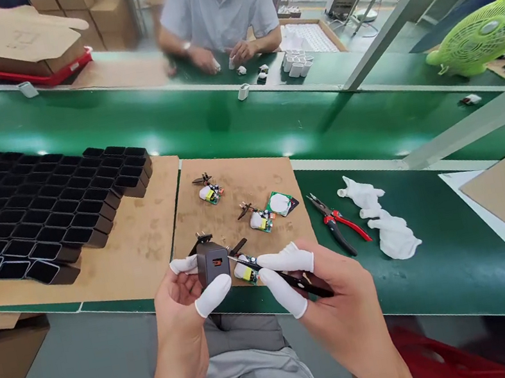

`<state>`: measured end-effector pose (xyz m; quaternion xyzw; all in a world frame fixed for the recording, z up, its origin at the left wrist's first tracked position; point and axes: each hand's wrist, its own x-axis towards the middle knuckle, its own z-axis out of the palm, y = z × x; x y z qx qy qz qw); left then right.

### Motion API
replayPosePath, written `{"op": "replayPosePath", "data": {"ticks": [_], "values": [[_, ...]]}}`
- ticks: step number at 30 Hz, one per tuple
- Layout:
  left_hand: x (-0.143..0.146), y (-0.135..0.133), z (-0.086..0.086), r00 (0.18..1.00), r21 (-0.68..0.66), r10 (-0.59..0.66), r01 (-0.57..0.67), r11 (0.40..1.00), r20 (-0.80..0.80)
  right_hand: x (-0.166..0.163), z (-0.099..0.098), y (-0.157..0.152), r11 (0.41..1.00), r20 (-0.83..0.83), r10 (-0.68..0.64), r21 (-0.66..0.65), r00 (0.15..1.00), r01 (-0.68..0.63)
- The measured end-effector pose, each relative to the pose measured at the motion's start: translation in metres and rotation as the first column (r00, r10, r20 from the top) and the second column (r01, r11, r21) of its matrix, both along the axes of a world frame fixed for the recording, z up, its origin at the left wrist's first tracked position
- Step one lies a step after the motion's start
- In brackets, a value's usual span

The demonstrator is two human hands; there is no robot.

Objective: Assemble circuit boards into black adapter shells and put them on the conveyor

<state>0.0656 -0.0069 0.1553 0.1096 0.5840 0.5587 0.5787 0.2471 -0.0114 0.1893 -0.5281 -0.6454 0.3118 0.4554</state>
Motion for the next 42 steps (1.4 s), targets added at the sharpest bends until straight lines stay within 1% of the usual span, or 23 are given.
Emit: {"op": "replayPosePath", "data": {"ticks": [4,7,10,12,15,19,22,24,26,30,32,34,39,42], "values": [[0.001,0.0,-0.008,0.996,0.037,0.0,0.003,0.999,-0.084,0.0,0.002,0.003,1.0,0.016,0.016,0.013,1.0,-0.016],[0.0,-0.001,-0.015,0.987,0.116,-0.017,0.036,0.993,-0.161,-0.001,0.005,0.004,1.0,0.039,0.011,0.024,0.999,-0.012],[-0.001,-0.003,-0.021,0.967,0.21,-0.021,0.076,0.975,-0.255,-0.003,0.009,0.005,0.998,0.085,0.012,0.066,0.996,-0.018],[-0.001,-0.004,-0.022,0.944,0.261,0.001,0.09,0.961,-0.329,-0.005,0.011,0.007,0.996,0.111,0.01,0.092,0.994,-0.021],[-0.001,-0.005,-0.021,0.903,0.299,0.049,0.09,0.95,-0.426,-0.009,0.012,0.008,0.994,0.153,0.006,0.104,0.988,-0.023],[-0.001,-0.006,-0.02,0.856,0.343,0.126,0.063,0.937,-0.502,-0.017,0.008,0.008,0.992,0.224,0.007,0.124,0.975,-0.036],[-0.002,-0.008,-0.024,0.813,0.373,0.175,0.055,0.926,-0.556,-0.024,0.004,0.007,0.991,0.27,-0.012,0.128,0.963,-0.023],[-0.004,-0.009,-0.029,0.782,0.392,0.203,0.057,0.918,-0.589,-0.026,0.001,0.006,0.996,0.293,-0.006,0.091,0.956,-0.022],[-0.008,-0.01,-0.035,0.74,0.418,0.236,0.067,0.906,-0.63,-0.028,-0.002,0.007,0.999,0.315,0.033,-0.001,0.948,-0.035],[-0.022,-0.012,-0.049,0.623,0.476,0.292,0.149,0.867,-0.726,-0.032,-0.009,0.008,0.974,0.335,0.191,-0.184,0.923,-0.135],[-0.028,-0.014,-0.054,0.568,0.492,0.318,0.182,0.851,-0.759,-0.036,-0.015,0.009,0.956,0.319,0.254,-0.225,0.913,-0.187],[-0.034,-0.016,-0.059,0.533,0.49,0.329,0.192,0.85,-0.779,-0.041,-0.023,0.009,0.95,0.271,0.267,-0.234,0.925,-0.205],[-0.042,-0.02,-0.064,0.494,0.459,0.307,0.224,0.86,-0.814,-0.051,-0.042,0.006,0.952,0.015,0.208,-0.234,0.978,-0.198],[-0.045,-0.022,-0.066,0.471,0.435,0.28,0.261,0.862,-0.836,-0.054,-0.049,0.004,0.951,-0.072,0.184,-0.241,0.98,-0.196]]}}
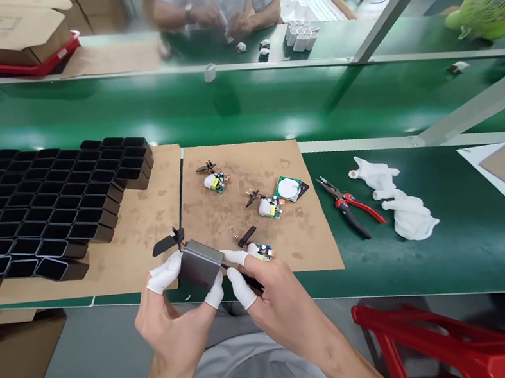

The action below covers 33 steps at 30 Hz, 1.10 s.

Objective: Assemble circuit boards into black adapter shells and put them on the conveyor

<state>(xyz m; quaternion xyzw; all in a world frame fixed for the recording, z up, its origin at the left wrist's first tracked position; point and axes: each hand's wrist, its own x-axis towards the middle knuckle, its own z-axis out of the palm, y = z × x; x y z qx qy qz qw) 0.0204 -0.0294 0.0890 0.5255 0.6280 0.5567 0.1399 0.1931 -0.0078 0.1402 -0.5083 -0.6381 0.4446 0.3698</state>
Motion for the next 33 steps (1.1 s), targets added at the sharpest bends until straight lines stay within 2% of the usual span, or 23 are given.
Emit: {"op": "replayPosePath", "data": {"ticks": [7,11,14,16,18,20,22,24,26,29,31,33], "values": [[-0.005,-0.005,-0.003,0.999,-0.067,-0.002,0.0,0.998,-0.04,0.001,-0.008,-0.002,1.0,-0.051,-0.003,-0.029,0.999,0.002],[-0.007,-0.005,-0.002,0.994,-0.027,-0.008,0.005,1.0,-0.105,0.003,-0.011,-0.005,0.998,-0.054,0.011,-0.058,0.998,-0.014],[-0.008,-0.002,-0.004,0.981,0.06,-0.009,0.021,0.998,-0.193,0.004,-0.015,-0.006,0.997,-0.043,0.017,-0.074,0.999,-0.02],[-0.008,0.001,-0.006,0.971,0.113,-0.017,0.045,0.993,-0.237,0.004,-0.016,-0.007,0.995,-0.002,0.024,-0.098,1.0,-0.024],[-0.006,0.005,-0.007,0.975,0.098,-0.036,0.059,0.993,-0.221,0.005,-0.015,-0.008,0.993,0.061,0.021,-0.115,0.998,-0.014],[-0.005,0.011,-0.004,0.995,0.005,-0.051,0.052,0.999,-0.083,0.01,-0.011,-0.011,0.992,0.117,0.024,-0.123,0.993,-0.01],[-0.004,0.018,0.002,0.982,-0.127,-0.048,0.072,0.989,0.185,0.024,-0.007,-0.014,0.991,0.145,0.017,-0.132,0.989,0.002],[-0.003,0.026,0.013,0.872,-0.238,-0.002,0.136,0.962,0.49,0.047,-0.007,-0.014,0.99,0.172,-0.047,-0.123,0.984,0.069],[-0.001,0.033,0.027,0.713,-0.302,0.08,0.191,0.934,0.697,0.074,-0.018,-0.01,0.978,0.259,-0.186,-0.045,0.948,0.204],[0.005,0.04,0.048,0.542,-0.373,0.207,0.216,0.902,0.814,0.11,-0.049,0.002,0.915,0.472,-0.403,0.198,0.784,0.351],[0.01,0.043,0.06,0.483,-0.407,0.264,0.22,0.886,0.835,0.124,-0.073,0.009,0.881,0.537,-0.472,0.322,0.699,0.348],[0.014,0.045,0.068,0.458,-0.43,0.294,0.226,0.874,0.839,0.131,-0.092,0.013,0.857,0.569,-0.51,0.402,0.645,0.323]]}}
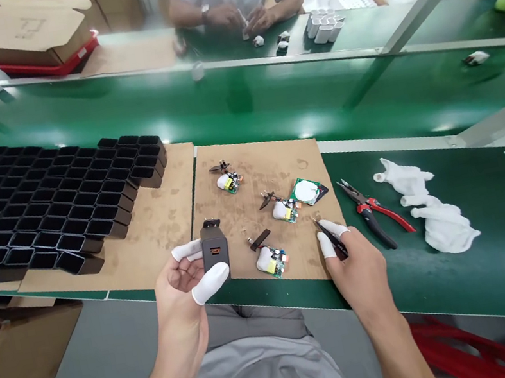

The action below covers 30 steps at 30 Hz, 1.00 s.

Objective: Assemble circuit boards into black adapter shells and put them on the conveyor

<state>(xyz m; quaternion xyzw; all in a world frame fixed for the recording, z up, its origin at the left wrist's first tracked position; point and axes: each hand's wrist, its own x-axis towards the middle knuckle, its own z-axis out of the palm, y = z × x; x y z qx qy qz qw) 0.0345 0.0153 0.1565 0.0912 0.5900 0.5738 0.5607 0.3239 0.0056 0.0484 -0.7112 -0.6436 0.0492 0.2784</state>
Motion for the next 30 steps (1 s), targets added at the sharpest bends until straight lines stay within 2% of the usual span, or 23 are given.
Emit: {"op": "replayPosePath", "data": {"ticks": [3,6,8,10,11,12,13,15,16,17,18,19,20,24,30], "values": [[0.002,0.0,0.0,1.0,-0.001,-0.026,0.026,1.0,0.007,0.002,-0.014,0.002,0.997,0.102,-0.01,0.074,0.995,0.002],[0.002,-0.004,-0.012,0.997,0.045,-0.074,0.074,0.996,-0.004,-0.003,-0.008,0.0,0.986,0.137,-0.022,0.165,0.99,-0.001],[0.002,-0.007,-0.025,0.992,0.102,-0.104,0.112,0.988,-0.075,-0.015,0.005,-0.002,0.975,0.064,-0.005,0.221,0.998,-0.01],[0.001,-0.008,-0.041,0.963,0.196,-0.08,0.133,0.972,-0.258,-0.036,0.023,-0.005,0.968,-0.091,0.052,0.248,0.995,-0.028],[0.0,-0.007,-0.049,0.921,0.252,-0.033,0.14,0.957,-0.387,-0.05,0.032,-0.006,0.969,-0.18,0.099,0.242,0.979,-0.053],[-0.002,-0.006,-0.058,0.848,0.304,0.034,0.152,0.94,-0.529,-0.065,0.039,-0.007,0.972,-0.274,0.151,0.216,0.95,-0.092],[-0.004,-0.004,-0.067,0.737,0.345,0.109,0.176,0.922,-0.667,-0.08,0.045,-0.007,0.971,-0.357,0.211,0.185,0.91,-0.153],[-0.01,0.0,-0.082,0.415,0.365,0.24,0.252,0.896,-0.877,-0.111,0.052,-0.005,0.951,-0.482,0.306,0.11,0.821,-0.29],[-0.013,0.001,-0.089,0.25,0.35,0.281,0.297,0.888,-0.926,-0.125,0.052,-0.002,0.934,-0.528,0.335,0.075,0.781,-0.35],[-0.015,0.001,-0.094,0.123,0.321,0.297,0.339,0.884,-0.947,-0.137,0.05,0.001,0.918,-0.568,0.34,0.028,0.75,-0.396],[-0.016,0.0,-0.099,0.043,0.295,0.301,0.378,0.878,-0.953,-0.148,0.047,0.004,0.906,-0.595,0.333,-0.011,0.731,-0.422],[-0.017,-0.002,-0.102,0.023,0.281,0.298,0.415,0.866,-0.954,-0.156,0.043,0.007,0.9,-0.609,0.32,-0.046,0.726,-0.434],[-0.016,-0.005,-0.105,0.046,0.281,0.292,0.448,0.849,-0.955,-0.162,0.039,0.01,0.899,-0.607,0.306,-0.069,0.733,-0.432],[-0.01,-0.016,-0.111,0.217,0.372,0.302,0.506,0.778,-0.928,-0.17,0.023,0.015,0.916,-0.501,0.315,-0.063,0.806,-0.397],[-0.014,-0.018,-0.114,0.279,0.411,0.306,0.523,0.747,-0.911,-0.167,0.023,0.015,0.929,-0.328,0.345,-0.016,0.879,-0.371]]}}
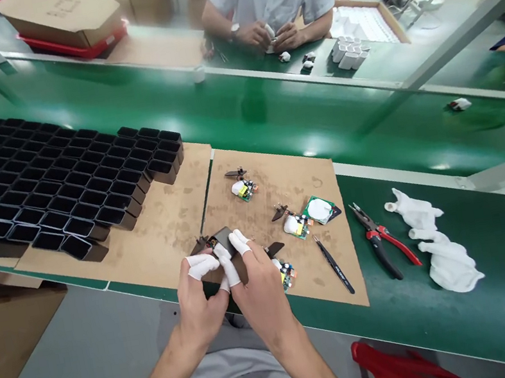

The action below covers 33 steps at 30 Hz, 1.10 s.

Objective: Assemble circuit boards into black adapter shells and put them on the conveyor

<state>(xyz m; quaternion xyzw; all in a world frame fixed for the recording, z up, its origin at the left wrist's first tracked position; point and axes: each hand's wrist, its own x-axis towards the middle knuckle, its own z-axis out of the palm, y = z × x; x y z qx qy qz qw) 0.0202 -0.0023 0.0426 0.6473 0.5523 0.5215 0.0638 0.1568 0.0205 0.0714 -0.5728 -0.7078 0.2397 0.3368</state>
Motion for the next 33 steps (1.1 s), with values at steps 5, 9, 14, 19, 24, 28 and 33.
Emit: {"op": "replayPosePath", "data": {"ticks": [5,9,14,19,24,28,33], "values": [[-0.003,0.009,0.007,0.996,-0.102,0.093,-0.092,0.991,0.012,0.009,0.006,0.01,0.999,0.001,-0.049,0.017,0.999,0.049],[-0.001,0.03,0.012,0.999,-0.387,0.015,0.001,0.922,0.038,0.017,0.0,0.017,0.994,0.032,-0.062,0.092,0.998,0.059],[0.002,0.047,0.005,0.998,-0.417,-0.063,0.064,0.907,0.015,0.017,-0.009,0.017,0.984,0.056,-0.046,0.176,0.997,0.035],[0.003,0.048,0.003,0.998,-0.383,-0.066,0.07,0.921,0.023,0.018,-0.002,0.016,0.986,0.006,-0.043,0.158,0.999,0.042],[0.0,0.045,0.009,0.997,-0.332,-0.076,0.083,0.939,0.032,0.034,0.037,0.03,0.988,-0.069,0.019,0.155,0.997,-0.009],[0.0,0.044,0.011,0.997,-0.304,-0.071,0.072,0.95,0.015,0.042,0.062,0.05,0.967,0.009,0.232,0.11,0.973,-0.231],[0.003,0.045,0.01,0.998,-0.282,-0.055,0.058,0.958,0.021,0.038,0.059,0.051,0.952,0.097,0.302,0.019,0.948,-0.305]]}}
